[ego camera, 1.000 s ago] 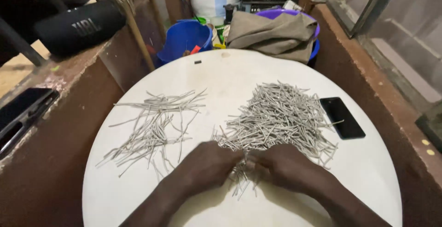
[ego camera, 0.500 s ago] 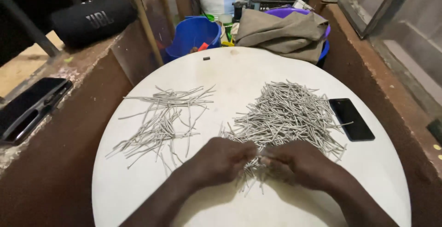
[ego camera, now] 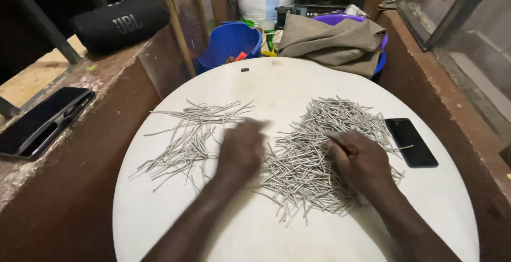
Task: Sorting small metal rods into piles on a table
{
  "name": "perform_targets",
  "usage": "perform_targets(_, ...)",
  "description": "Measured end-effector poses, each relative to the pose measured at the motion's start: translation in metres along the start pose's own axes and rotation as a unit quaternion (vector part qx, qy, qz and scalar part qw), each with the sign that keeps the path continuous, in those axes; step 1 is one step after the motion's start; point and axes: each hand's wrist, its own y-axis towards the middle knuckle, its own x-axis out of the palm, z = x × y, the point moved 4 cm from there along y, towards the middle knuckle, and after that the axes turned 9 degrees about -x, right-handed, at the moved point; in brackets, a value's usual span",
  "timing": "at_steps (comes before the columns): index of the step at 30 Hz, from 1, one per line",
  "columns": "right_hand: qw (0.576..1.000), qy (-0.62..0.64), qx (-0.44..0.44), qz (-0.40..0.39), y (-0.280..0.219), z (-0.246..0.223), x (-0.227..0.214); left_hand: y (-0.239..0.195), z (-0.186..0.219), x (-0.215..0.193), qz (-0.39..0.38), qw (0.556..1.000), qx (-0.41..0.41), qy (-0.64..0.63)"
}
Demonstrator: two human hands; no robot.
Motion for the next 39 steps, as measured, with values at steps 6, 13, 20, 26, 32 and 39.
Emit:
perform_targets(6,0.996,0.031,0.080,-0.040,-0.011,-0.039,-0.013,0.005,-0.091,-0.039,-0.049,0.966,-0.234,0.097)
perform_targets(13,0.992,-0.044,0.090,-0.070,-0.006,-0.037,-0.015,0.000,-0.081,-0.043,-0.059,0.950,-0.236,0.195)
perform_targets(20,0.976,-0.134,-0.155,0.079,0.000,-0.020,-0.001,0.000,-0.068,-0.045,-0.110,0.938,-0.237,0.226)
perform_targets(26,0.972,-0.091,-0.189,0.106,-0.004,-0.023,-0.005,-0.005,-0.074,-0.037,-0.058,0.959,-0.253,0.113)
perform_targets(32,0.959,-0.041,-0.224,0.171,-0.007,-0.028,-0.005,-0.001,-0.036,-0.034,-0.008,0.989,-0.146,0.015)
perform_targets(39,0.899,-0.047,-0.357,0.249,-0.011,-0.074,-0.008,-0.016,0.025,-0.012,-0.143,0.982,0.001,-0.121)
